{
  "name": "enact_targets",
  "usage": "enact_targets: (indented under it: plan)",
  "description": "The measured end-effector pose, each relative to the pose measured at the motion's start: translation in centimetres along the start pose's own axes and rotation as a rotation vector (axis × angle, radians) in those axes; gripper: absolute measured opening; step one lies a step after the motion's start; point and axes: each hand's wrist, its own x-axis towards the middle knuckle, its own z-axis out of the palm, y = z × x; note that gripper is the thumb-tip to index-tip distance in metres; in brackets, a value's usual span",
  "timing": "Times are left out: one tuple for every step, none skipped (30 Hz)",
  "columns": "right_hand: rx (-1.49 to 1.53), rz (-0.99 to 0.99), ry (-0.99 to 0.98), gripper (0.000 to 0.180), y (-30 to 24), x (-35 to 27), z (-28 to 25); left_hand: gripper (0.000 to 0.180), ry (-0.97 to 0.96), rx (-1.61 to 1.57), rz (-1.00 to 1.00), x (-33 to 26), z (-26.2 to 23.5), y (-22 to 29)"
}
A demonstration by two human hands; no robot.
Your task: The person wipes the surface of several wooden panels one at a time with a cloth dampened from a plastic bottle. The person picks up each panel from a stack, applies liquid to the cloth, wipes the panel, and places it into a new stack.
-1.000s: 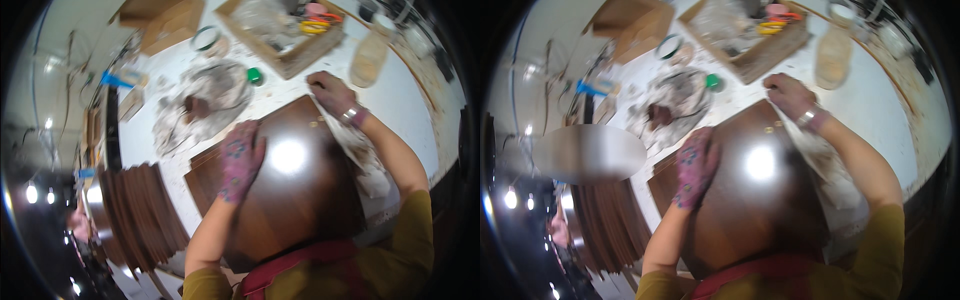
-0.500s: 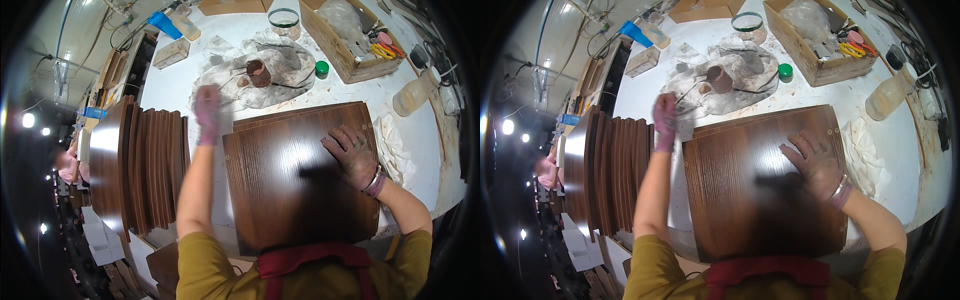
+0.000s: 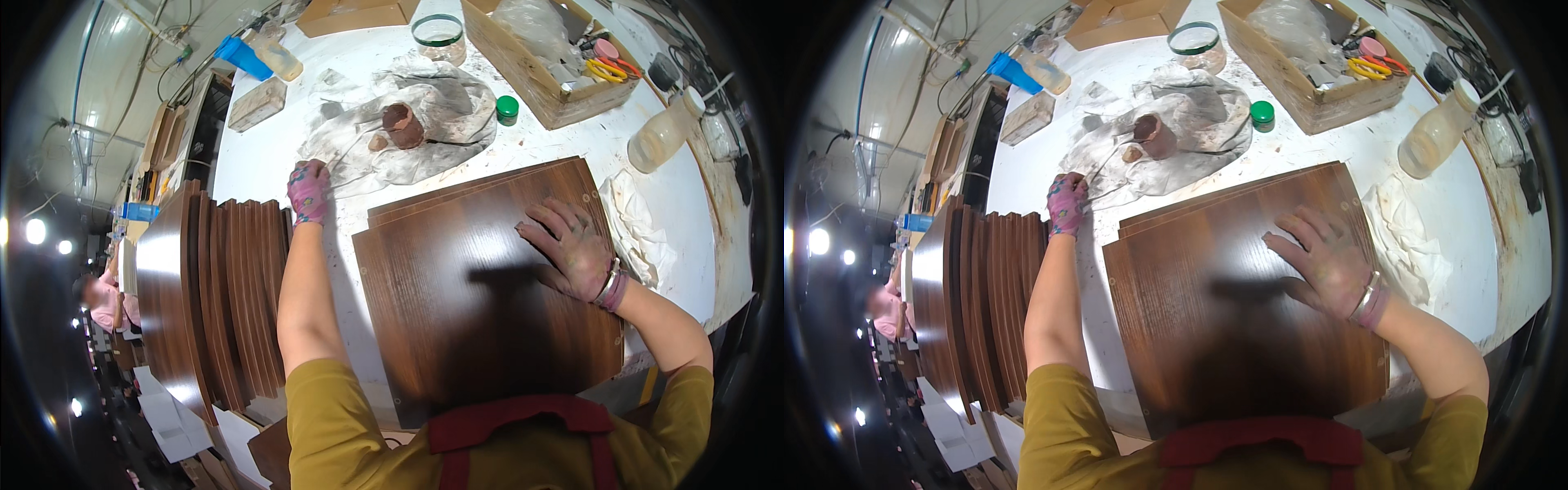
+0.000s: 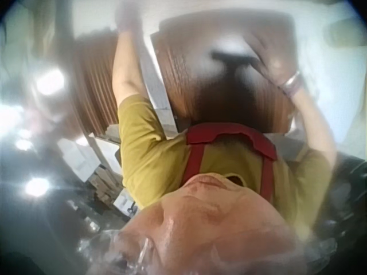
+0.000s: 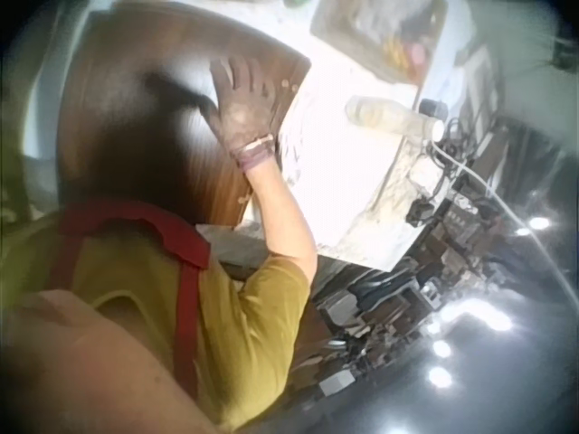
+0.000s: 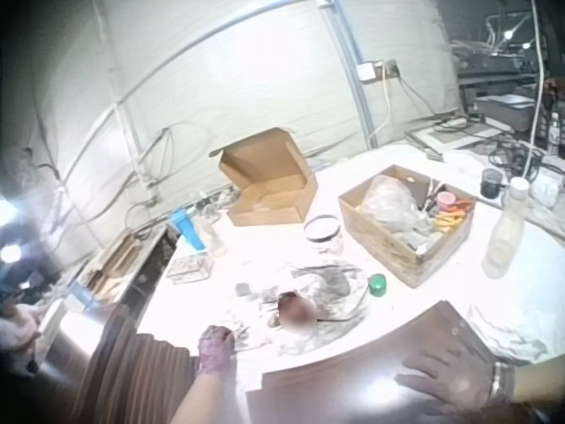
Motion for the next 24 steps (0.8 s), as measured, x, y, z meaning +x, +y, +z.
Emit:
enact_targets:
  plan:
    - [0.006,0.016,-0.014,0.07,0.2,-0.5,-0.2,0.015,0.128,-0.088,0.096,0.0,0.7,-0.5]
    - [0.036,-0.003,0.012,0.066,0.3,-0.4,-0.4,0.016,0.193,-0.161,0.222,0.1,0.1,-1.8]
    - [0.055,0.01,0.023,0.062,0.6,-0.2,-0.2,0.019,0.235,-0.277,0.258,-0.1,-0.1,-1.2]
    - [0.064,0.039,0.028,0.059,0.6,-0.3,-0.1,0.023,0.278,-0.395,0.292,-0.5,-0.3,-1.1]
    - [0.09,0.03,0.028,0.056,0.6,-0.3,-0.2,0.026,0.323,-0.501,0.326,-1.2,-0.9,-1.1]
    - [0.111,0.035,0.029,0.054,0.7,-0.3,0.3,0.023,0.231,-0.271,0.287,-0.9,-1.8,1.3]
    - [0.097,0.057,0.074,0.053,1.0,-0.5,1.9,0.019,0.169,-0.297,0.319,-1.9,-3.3,5.2]
    - [0.082,0.061,0.121,0.051,1.5,-0.9,3.4,0.019,0.094,-0.434,0.354,-3.4,-4.0,9.2]
    - [0.091,0.058,0.169,0.052,1.7,-1.2,3.9,0.019,0.041,-0.363,0.473,-4.0,-4.6,12.6]
    - [0.1,0.047,0.22,0.052,2.0,-1.5,4.2,0.019,-0.002,-0.285,0.59,-4.8,-4.7,15.7]
    - [0.114,0.021,0.274,0.052,2.1,-1.6,4.3,0.018,0.074,-0.303,0.731,-5.7,-4.0,18.9]
    - [0.113,0.037,0.268,0.052,1.9,-1.5,4.0,0.018,0.148,-0.318,0.869,-6.4,-3.3,22.0]
    - [0.109,0.049,0.264,0.051,1.7,-1.6,3.7,0.017,0.057,-0.392,0.839,-7.2,-2.4,25.1]
    - [0.109,0.056,0.257,0.051,1.6,-1.7,3.5,0.017,-0.035,-0.459,0.8,-7.8,-1.2,27.7]
    - [0.116,0.049,0.246,0.051,1.2,-1.5,3.0,0.016,-0.055,-0.498,0.841,-7.9,0.0,29.5]
    - [0.145,0.037,0.212,0.053,1.0,-1.2,2.8,0.016,-0.079,-0.54,0.88,-7.8,1.2,30.8]
    - [0.173,0.034,0.176,0.055,1.1,-1.2,2.7,0.016,-0.084,-0.525,0.914,-8.0,1.8,32.3]
    - [0.2,0.035,0.14,0.057,1.2,-1.2,2.7,0.016,-0.091,-0.514,0.95,-8.3,2.3,33.6]
    - [0.189,0.046,0.177,0.057,1.1,-1.3,2.8,0.022,-0.213,-0.588,0.836,-8.7,2.8,34.6]
    - [0.199,0.041,0.176,0.056,1.1,-1.2,2.9,0.025,-0.219,-0.569,0.838,-8.8,3.0,34.9]
    - [0.206,0.035,0.175,0.054,1.2,-1.2,3.0,0.029,-0.222,-0.552,0.84,-8.9,3.3,35.2]
    - [0.213,0.028,0.174,0.053,1.3,-1.1,3.1,0.033,-0.225,-0.534,0.842,-9.0,3.7,35.5]
    - [0.224,0.027,0.213,0.049,1.3,-1.2,3.2,0.041,-0.219,-0.555,0.851,-8.9,4.6,35.3]
    - [0.216,0.039,0.157,0.05,1.4,-1.1,3.1,0.041,-0.185,-0.517,0.869,-8.9,4.9,35.3]
